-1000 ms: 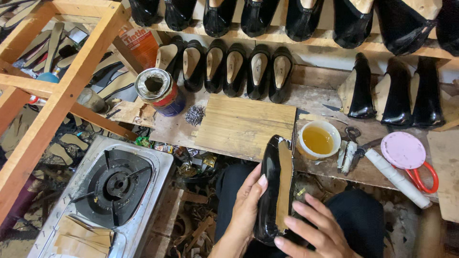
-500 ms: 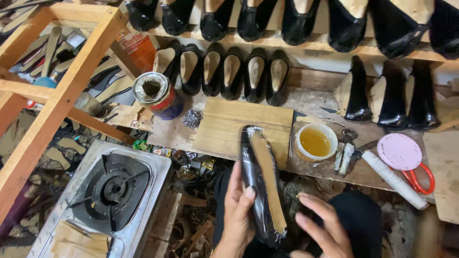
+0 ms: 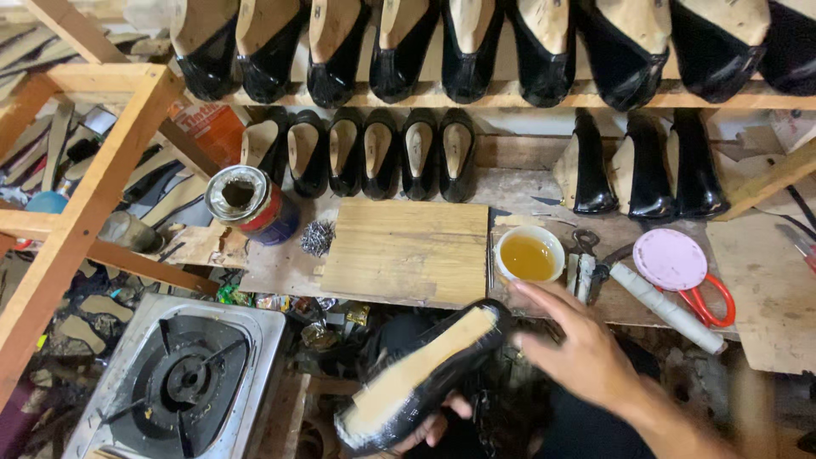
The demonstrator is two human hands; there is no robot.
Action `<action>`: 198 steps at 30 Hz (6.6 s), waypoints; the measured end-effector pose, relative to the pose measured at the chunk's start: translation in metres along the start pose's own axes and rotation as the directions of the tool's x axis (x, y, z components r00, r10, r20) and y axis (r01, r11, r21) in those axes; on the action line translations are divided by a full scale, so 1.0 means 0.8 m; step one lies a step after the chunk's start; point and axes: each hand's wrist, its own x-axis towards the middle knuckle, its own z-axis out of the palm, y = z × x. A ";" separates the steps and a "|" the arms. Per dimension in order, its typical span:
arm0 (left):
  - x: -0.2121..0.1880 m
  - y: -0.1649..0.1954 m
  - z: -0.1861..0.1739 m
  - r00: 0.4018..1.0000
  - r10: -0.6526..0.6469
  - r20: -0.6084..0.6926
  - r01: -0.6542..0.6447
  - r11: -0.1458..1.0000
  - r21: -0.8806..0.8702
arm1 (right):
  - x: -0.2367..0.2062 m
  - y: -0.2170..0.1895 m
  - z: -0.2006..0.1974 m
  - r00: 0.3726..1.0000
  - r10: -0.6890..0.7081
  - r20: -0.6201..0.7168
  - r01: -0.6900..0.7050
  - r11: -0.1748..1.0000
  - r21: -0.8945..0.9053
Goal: The person repeatedly applies a yellow liquid to the sole of a black shoe using their fingers. They dip their fingers into a small container of liquid and spread it along the edges of the shoe sole, then place the shoe on a shelf and pick up another shoe to continue the process.
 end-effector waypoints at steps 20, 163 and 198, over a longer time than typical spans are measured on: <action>0.011 -0.050 -0.012 0.859 0.392 -0.330 -0.195 0.845 0.499 | -0.001 0.014 0.024 0.960 -0.150 -0.236 0.171 0.983 0.070; 0.017 -0.046 0.050 0.822 0.355 -0.446 -0.262 0.930 0.258 | 0.074 0.065 -0.009 0.979 -0.186 -0.081 0.104 0.803 -0.586; 0.041 -0.037 0.039 0.747 0.394 -0.536 -0.280 0.917 0.284 | -0.034 -0.042 0.077 0.767 -0.634 0.096 0.640 0.745 -0.189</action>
